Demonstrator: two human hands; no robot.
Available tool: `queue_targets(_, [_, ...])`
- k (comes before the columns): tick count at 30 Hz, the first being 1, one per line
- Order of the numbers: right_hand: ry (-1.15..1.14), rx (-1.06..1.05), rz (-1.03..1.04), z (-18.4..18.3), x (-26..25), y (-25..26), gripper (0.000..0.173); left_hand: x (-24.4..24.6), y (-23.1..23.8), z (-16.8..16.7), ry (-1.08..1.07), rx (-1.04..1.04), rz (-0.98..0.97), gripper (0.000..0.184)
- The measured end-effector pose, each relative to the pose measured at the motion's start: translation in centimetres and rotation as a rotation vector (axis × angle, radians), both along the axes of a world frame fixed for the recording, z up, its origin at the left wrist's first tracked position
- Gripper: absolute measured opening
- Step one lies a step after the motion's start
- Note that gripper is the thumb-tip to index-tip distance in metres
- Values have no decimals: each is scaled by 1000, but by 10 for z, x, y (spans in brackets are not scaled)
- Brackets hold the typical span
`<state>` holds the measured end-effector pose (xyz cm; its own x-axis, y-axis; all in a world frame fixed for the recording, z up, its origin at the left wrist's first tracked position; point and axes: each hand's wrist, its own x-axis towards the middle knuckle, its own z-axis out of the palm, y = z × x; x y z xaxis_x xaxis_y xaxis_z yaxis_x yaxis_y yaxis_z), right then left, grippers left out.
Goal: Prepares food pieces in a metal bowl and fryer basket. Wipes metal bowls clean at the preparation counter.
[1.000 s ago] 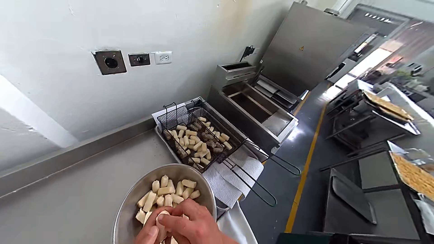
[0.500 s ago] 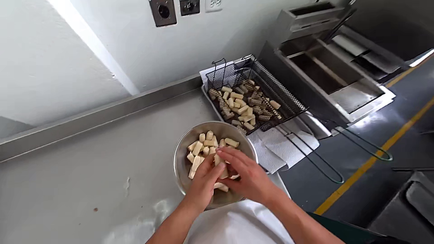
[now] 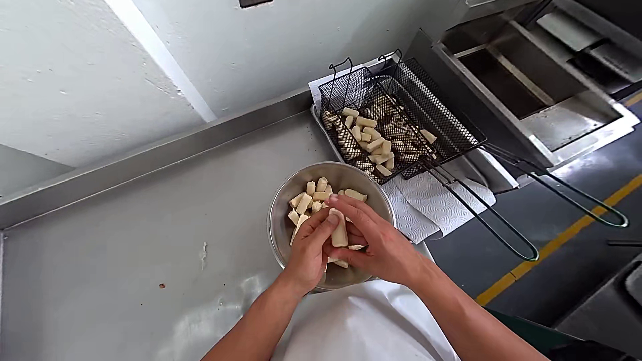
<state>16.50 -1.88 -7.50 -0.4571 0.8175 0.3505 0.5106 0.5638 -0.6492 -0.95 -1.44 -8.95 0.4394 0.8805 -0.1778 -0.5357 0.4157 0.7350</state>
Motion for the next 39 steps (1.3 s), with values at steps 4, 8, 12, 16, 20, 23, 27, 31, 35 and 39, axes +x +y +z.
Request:
queue_targets(4, [61,-72,-56,2,1,-2,71,-3,1,-2,-62,-146,-97,44])
queue_targets(8, [-119,43,-115,10,0,1,67,-6,4,-7,26,-53,-117,40])
queue_targets(12, [-87,-7,-84,-1,-5,-2,72,-5,2,-6,48,4,-19,27])
queue_targets(16, [-41,70,-108,6,9,5,62,-7,1,-10,118,150,-110,63])
queue_targets(20, [-82,145,-487,60,76,45,72,-19,11,-18,306,217,-79,69])
queue_targets(23, [-326,-22,-756,93,129,87,82,-29,15,-19,433,217,4,49])
queue_targets(27, [-359,-162,-800,101,153,83,60,-48,22,-22,623,291,96,43])
queue_targets(31, [-268,-230,-518,48,87,49,35,-63,25,-35,822,240,106,38])
queue_targets(35, [-381,-435,-307,-49,16,45,37,-52,31,-45,1036,253,-26,38])
queue_targets(39, [-475,-274,-338,-114,-19,51,48,-40,36,-54,1102,293,-62,39])
